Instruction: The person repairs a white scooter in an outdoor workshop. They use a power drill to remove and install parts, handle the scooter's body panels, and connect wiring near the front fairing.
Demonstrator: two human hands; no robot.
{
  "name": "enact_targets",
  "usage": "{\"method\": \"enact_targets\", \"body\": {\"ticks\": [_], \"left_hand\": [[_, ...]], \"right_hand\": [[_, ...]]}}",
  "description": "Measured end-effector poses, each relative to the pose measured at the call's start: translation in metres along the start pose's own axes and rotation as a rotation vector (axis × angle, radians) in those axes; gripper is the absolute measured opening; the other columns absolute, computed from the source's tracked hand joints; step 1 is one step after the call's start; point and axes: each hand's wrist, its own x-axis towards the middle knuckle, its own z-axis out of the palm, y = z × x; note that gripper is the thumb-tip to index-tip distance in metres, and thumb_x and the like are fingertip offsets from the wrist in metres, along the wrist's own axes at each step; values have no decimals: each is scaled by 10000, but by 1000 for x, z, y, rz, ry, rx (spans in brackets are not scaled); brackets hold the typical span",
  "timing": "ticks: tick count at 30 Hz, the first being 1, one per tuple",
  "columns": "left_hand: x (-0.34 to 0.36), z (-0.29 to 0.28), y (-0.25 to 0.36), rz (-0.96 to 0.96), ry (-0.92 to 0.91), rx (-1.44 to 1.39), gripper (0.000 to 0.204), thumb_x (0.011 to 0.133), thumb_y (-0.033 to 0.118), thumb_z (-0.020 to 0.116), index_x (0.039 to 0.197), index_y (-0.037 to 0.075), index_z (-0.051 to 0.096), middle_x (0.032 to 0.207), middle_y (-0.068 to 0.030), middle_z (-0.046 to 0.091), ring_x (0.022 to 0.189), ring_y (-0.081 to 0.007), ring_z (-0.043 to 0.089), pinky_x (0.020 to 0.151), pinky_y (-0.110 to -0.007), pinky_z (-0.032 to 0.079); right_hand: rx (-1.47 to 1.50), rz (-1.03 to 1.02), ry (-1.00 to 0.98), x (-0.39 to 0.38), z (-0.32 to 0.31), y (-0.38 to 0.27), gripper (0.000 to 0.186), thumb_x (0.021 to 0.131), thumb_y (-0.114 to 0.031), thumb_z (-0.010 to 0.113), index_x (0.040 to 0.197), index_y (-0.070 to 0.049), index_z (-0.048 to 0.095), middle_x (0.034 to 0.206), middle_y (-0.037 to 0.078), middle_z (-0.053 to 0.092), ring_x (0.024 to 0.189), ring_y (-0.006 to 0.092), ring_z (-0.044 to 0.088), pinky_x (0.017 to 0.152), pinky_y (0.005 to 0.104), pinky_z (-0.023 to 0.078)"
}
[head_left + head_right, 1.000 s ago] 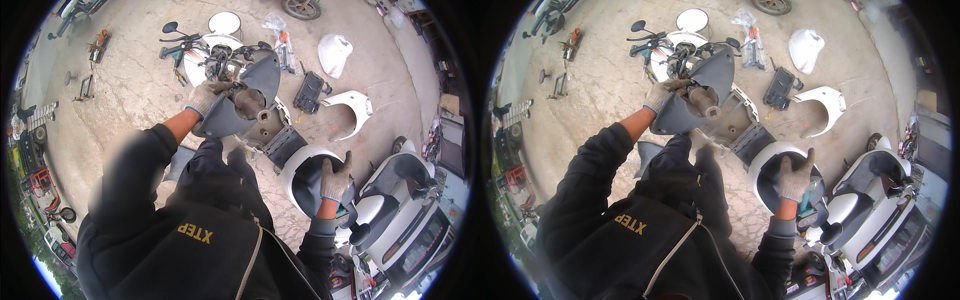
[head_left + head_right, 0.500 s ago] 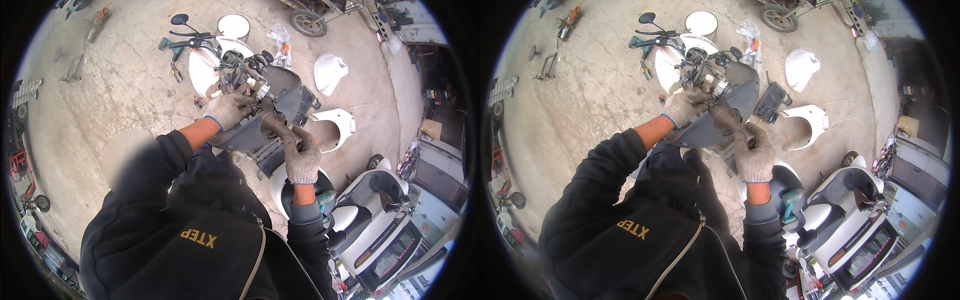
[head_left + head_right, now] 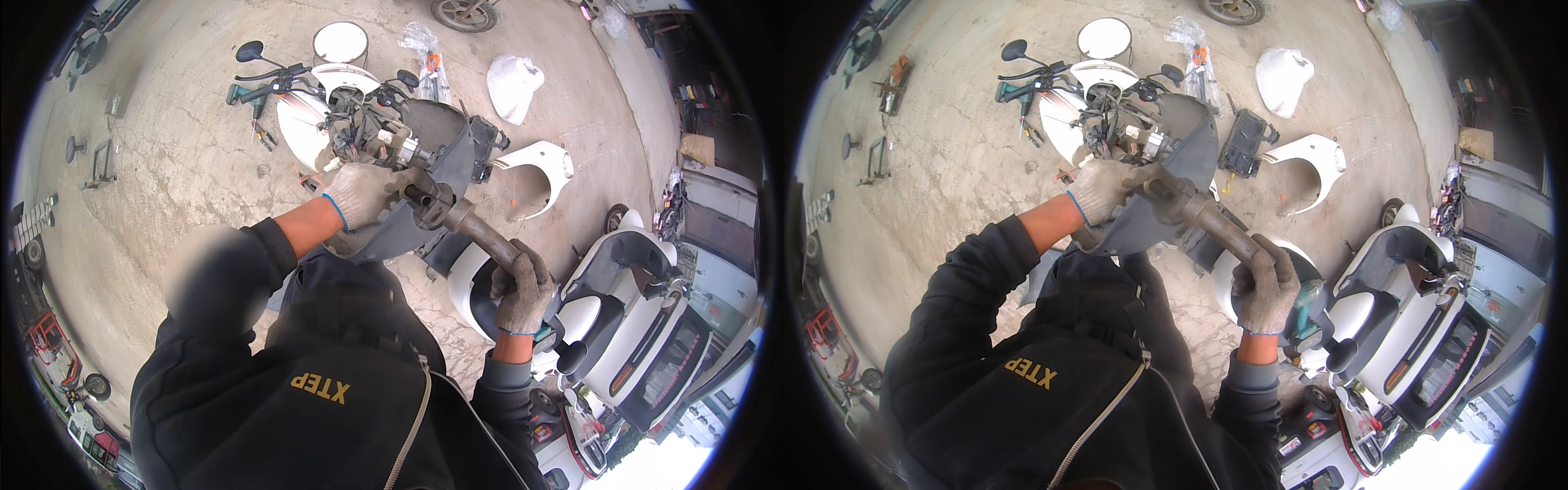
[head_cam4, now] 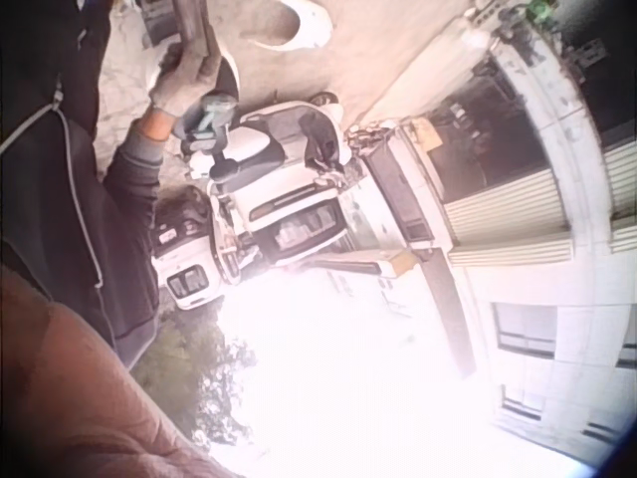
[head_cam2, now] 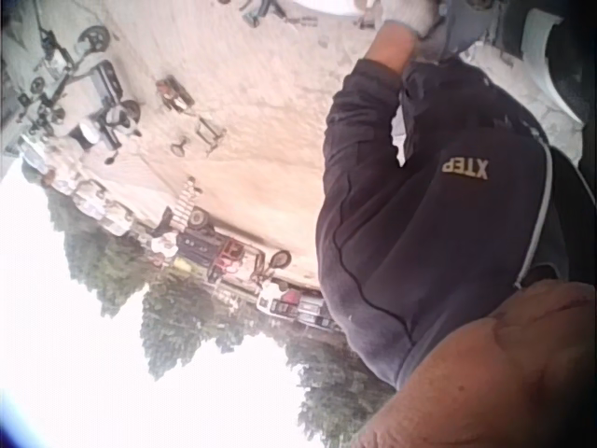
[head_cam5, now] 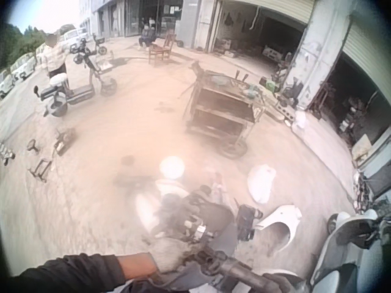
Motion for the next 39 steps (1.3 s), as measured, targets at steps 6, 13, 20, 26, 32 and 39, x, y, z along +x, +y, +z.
{"method": "enact_targets", "body": {"ticks": [6, 13, 20, 26, 32, 39], "left_hand": [[34, 5, 1, 23, -45, 91, 400, 934, 184, 625, 1332, 150, 636, 1030, -151, 775, 948, -358, 761, 766, -485, 603], [32, 16, -8, 120, 74, -2, 370, 968, 217, 594, 1334, 237, 642, 1073, -126, 773, 971, -367, 753, 786, -493, 601], [30, 10, 0, 67, 13, 54, 425, 919, 200, 657, 1343, 230, 640, 1070, -125, 771, 971, -361, 755, 774, -489, 605], [28, 5, 9, 118, 24, 99, 348, 883, 202, 684, 1230, 185, 694, 1059, -134, 773, 967, -355, 760, 771, -480, 609], [30, -4, 17, 182, 83, 54, 283, 884, 233, 681, 1154, 168, 733, 1047, -131, 775, 951, -337, 764, 768, -463, 611], [13, -40, 37, 157, 186, -213, 490, 836, 414, 795, 1243, 151, 726, 1134, -151, 763, 1053, -327, 730, 867, -442, 599]], "right_hand": [[77, -8, 81, -12, -22, 15, 366, 1004, -184, 651, 1258, 78, 677, 723, 98, 662, 536, 126, 562, 468, 257, 404], [82, 48, 111, -16, -31, 32, 332, 1002, -195, 667, 1219, 53, 709, 713, 83, 656, 536, 116, 566, 461, 254, 418], [83, 47, 93, -15, -32, 32, 336, 1010, -214, 669, 1216, 48, 711, 722, 75, 655, 547, 114, 572, 462, 252, 416], [85, 43, 84, -13, -35, 30, 343, 1012, -215, 669, 1224, 52, 704, 724, 83, 661, 548, 119, 579, 464, 252, 422], [88, 42, 58, -12, -40, 32, 355, 1012, -220, 667, 1232, 56, 698, 731, 85, 667, 545, 123, 583, 462, 256, 431], [216, 7, 39, -11, -46, 33, 420, 1006, -266, 665, 1233, 87, 684, 754, 103, 669, 534, 146, 579, 453, 266, 426]]}}
